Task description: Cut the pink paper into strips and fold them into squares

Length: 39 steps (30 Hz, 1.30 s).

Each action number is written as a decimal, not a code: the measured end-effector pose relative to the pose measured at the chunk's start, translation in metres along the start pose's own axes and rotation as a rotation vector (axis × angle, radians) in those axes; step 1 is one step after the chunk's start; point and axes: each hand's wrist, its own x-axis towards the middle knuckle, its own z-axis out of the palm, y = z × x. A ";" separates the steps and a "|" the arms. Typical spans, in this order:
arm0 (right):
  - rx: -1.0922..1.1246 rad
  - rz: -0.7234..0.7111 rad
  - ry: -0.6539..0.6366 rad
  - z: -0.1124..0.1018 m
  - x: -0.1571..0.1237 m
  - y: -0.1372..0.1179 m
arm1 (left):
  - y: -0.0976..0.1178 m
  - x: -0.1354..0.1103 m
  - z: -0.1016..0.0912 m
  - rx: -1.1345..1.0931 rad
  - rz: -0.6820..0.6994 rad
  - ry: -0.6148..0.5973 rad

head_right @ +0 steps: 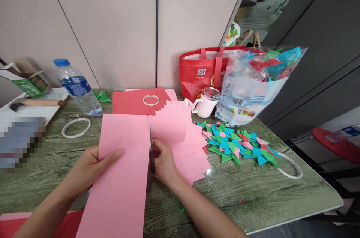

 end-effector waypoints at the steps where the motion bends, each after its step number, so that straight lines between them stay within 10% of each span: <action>1: -0.002 -0.001 -0.001 0.000 0.000 0.001 | 0.000 0.000 0.000 -0.001 0.002 0.003; 39: 0.044 0.028 0.026 0.001 0.001 0.003 | 0.000 0.000 -0.002 -0.002 0.004 -0.053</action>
